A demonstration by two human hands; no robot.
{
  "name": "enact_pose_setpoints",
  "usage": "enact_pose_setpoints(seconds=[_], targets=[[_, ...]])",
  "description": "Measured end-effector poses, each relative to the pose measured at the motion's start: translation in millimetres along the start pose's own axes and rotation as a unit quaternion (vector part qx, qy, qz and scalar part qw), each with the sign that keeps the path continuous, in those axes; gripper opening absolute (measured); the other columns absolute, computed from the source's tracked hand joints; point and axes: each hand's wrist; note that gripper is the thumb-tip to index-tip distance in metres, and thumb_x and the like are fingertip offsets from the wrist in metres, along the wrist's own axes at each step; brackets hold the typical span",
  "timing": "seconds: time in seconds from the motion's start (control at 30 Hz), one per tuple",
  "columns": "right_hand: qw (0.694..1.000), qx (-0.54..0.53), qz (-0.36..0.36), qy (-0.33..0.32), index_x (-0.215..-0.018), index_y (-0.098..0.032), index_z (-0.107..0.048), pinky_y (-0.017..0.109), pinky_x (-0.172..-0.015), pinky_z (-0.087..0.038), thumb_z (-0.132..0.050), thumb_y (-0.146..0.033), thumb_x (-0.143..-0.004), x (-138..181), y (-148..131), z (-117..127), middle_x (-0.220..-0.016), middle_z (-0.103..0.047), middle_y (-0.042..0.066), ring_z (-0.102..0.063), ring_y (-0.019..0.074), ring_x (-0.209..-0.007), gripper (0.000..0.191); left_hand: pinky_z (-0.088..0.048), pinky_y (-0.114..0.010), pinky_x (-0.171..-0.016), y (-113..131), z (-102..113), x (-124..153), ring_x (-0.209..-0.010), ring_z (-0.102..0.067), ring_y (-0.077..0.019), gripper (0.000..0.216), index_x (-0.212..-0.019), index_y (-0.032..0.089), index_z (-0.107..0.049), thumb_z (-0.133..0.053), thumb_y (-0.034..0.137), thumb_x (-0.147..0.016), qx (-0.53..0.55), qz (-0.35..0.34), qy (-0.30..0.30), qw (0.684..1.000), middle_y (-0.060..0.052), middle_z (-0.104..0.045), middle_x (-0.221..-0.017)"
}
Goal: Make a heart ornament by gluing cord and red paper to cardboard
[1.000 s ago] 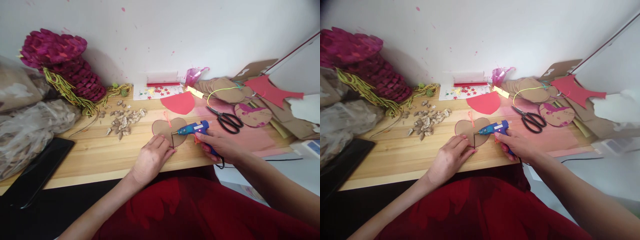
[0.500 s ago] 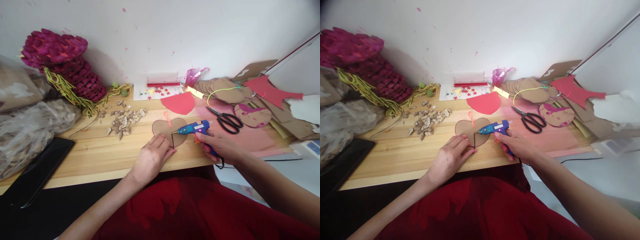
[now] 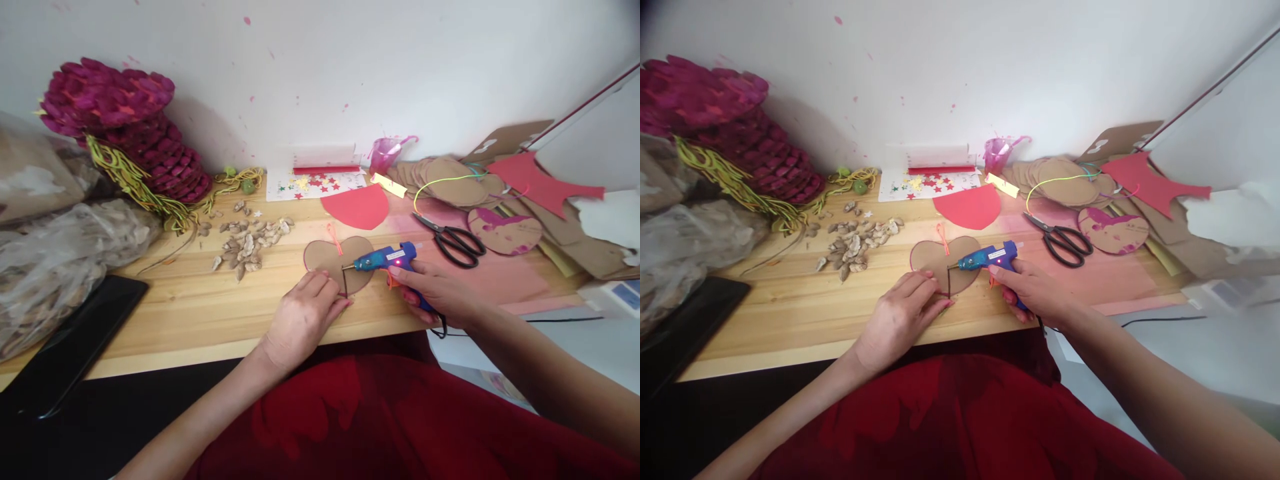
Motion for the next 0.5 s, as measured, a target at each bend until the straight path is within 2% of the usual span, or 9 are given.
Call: enact_pose_setpoints(seconds=[0.3,0.5], targets=[[1.0,0.007,0.013,0.028,-0.081,-0.023,-0.045,0.018,-0.029,-0.025,-0.06,-0.048,-0.089,-6.0,-2.4,-2.3,-0.052,-0.048,-0.008,-0.041,0.0063,-0.03,0.031,-0.055,-0.042,-0.094,-0.7,0.1,0.5,-0.106,-0.063,-0.0243,0.014,-0.089,0.018,-0.056,-0.056,0.029,-0.096,-0.001,0.003,-0.005,1.0,-0.009,-0.065,-0.097],[1.0,0.001,-0.005,0.003,-0.08,-0.022,-0.045,0.017,-0.029,-0.024,-0.06,-0.049,-0.09,1.5,-0.9,-1.5,-0.053,-0.048,-0.008,-0.041,0.0061,-0.03,0.032,-0.056,-0.042,-0.093,-0.4,0.1,0.7,-0.105,-0.063,-0.0243,0.014,-0.089,0.017,-0.056,-0.056,0.029,-0.096,-0.003,0.002,0.001,1.0,-0.01,-0.065,-0.097]])
Point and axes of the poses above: each hand's wrist, its own x-axis away from the middle knuckle, its own z-axis out of the back of the hand, y = z × x
